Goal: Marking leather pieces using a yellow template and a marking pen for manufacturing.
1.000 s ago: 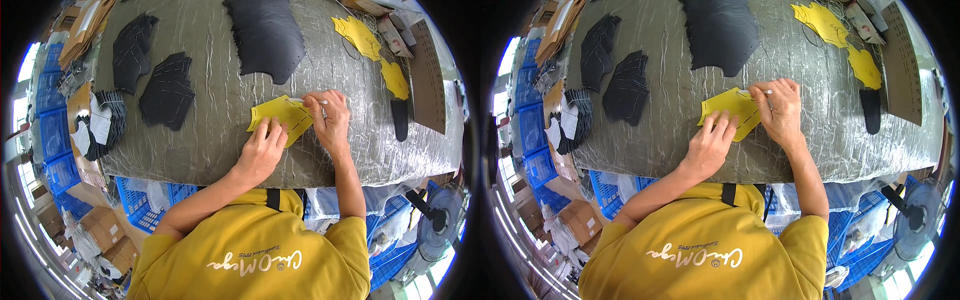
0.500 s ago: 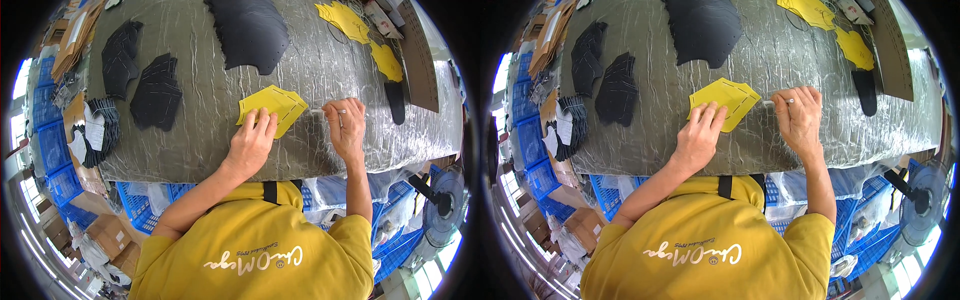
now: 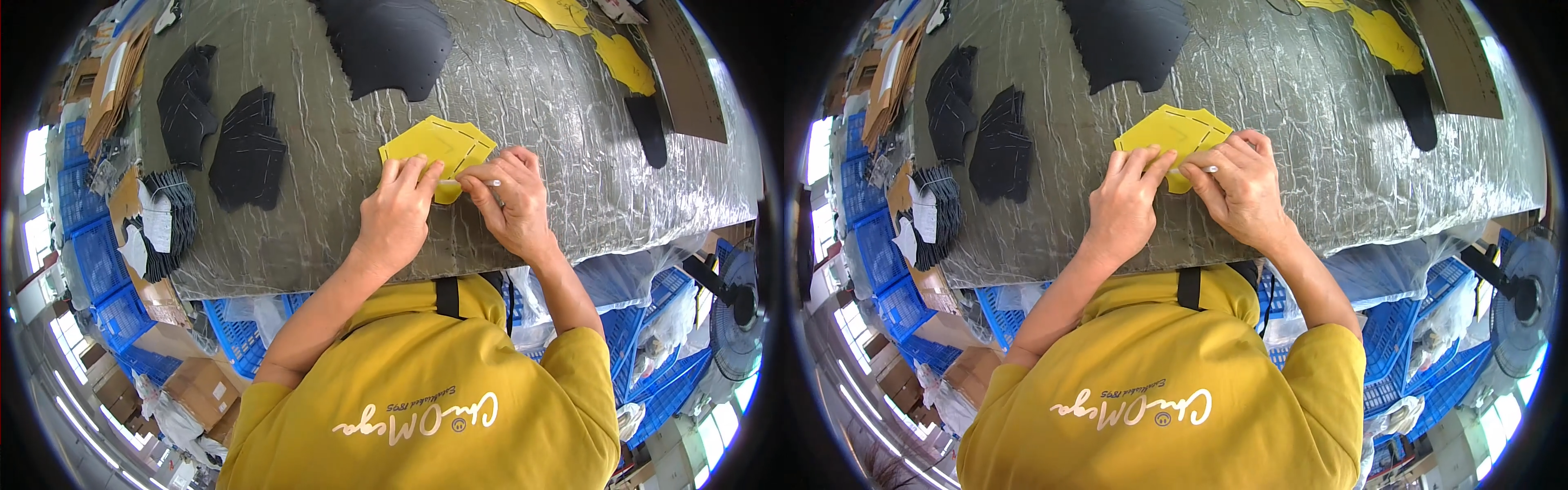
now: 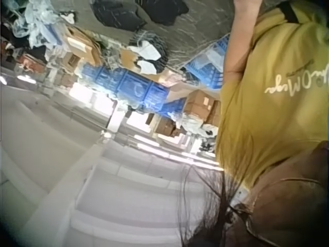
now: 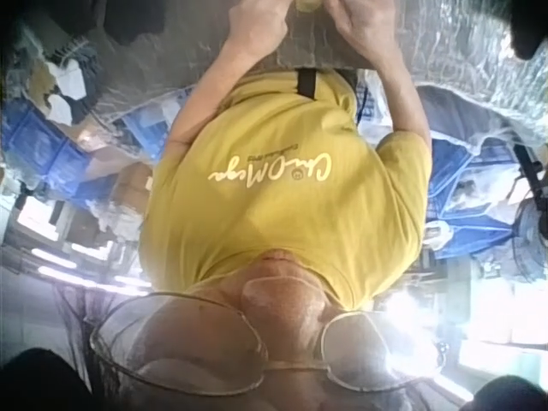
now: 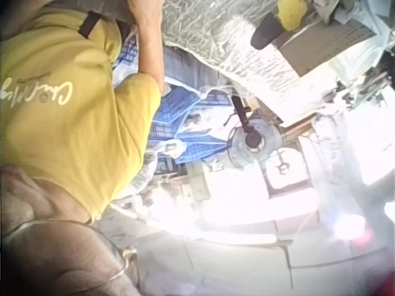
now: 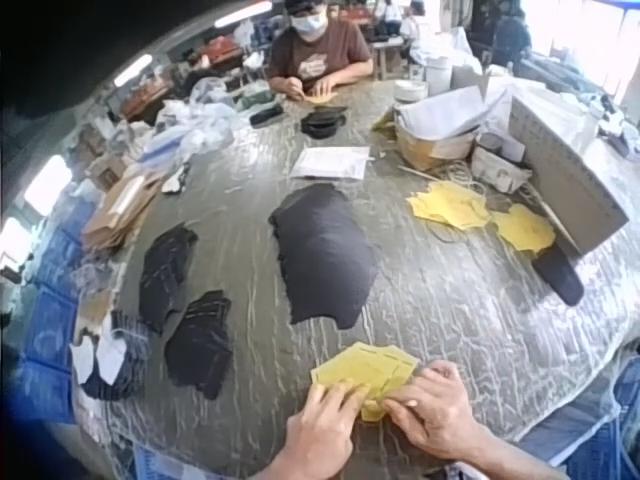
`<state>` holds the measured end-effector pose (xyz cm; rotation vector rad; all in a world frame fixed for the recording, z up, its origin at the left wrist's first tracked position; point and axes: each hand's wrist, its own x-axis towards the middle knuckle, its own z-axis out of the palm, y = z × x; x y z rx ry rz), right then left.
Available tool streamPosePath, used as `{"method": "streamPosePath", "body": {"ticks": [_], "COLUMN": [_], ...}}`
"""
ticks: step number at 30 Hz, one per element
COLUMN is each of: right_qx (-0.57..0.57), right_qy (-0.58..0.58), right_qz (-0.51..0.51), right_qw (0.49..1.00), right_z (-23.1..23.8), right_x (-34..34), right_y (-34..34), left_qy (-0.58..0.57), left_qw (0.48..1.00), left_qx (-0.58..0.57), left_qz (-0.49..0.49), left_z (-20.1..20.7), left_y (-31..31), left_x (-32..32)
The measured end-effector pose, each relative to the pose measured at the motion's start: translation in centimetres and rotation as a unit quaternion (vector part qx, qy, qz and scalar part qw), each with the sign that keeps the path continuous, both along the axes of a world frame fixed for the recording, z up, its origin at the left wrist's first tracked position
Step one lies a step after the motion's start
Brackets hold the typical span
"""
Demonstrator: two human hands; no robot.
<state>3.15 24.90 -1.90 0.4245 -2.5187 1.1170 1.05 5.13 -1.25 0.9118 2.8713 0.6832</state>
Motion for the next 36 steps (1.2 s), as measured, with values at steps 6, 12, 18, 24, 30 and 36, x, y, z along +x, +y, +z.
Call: {"method": "streamPosePath", "body": {"ticks": [6, 12, 18, 24, 30, 36], "right_qx": [0.034, 0.011, 0.030, 0.044, 0.054, 0.077], "right_qy": [-0.024, -0.020, -0.037, -0.023, -0.026, 0.025], "right_qz": [-0.013, -0.030, -0.058, -0.066, -0.076, -0.108], "right_qw": [0.999, 0.999, 0.997, 0.997, 0.995, 0.991], "right_z": [-0.1, -0.2, 0.1, -0.1, -0.1, 0.3], "right_x": [0.2, -0.2, -0.8, -1.6, -2.6, -3.5], "right_y": [1.4, 1.8, 1.8, 2.7, 3.7, 3.9], "left_qy": [0.011, 0.013, 0.012, 0.015, 0.022, 0.023], "left_qw": [1.000, 1.000, 1.000, 1.000, 1.000, 1.000], "left_qx": [-0.014, -0.017, -0.011, -0.010, -0.004, -0.012], "left_qz": [-0.001, -0.004, -0.006, -0.007, -0.009, -0.013], "left_z": [0.0, 0.0, 0.0, 0.0, -0.2, -0.1], "left_y": [-0.1, 0.1, 0.1, 0.1, 0.0, 0.1], "left_x": [0.0, 0.1, 0.0, 0.0, 0.0, 0.0]}}
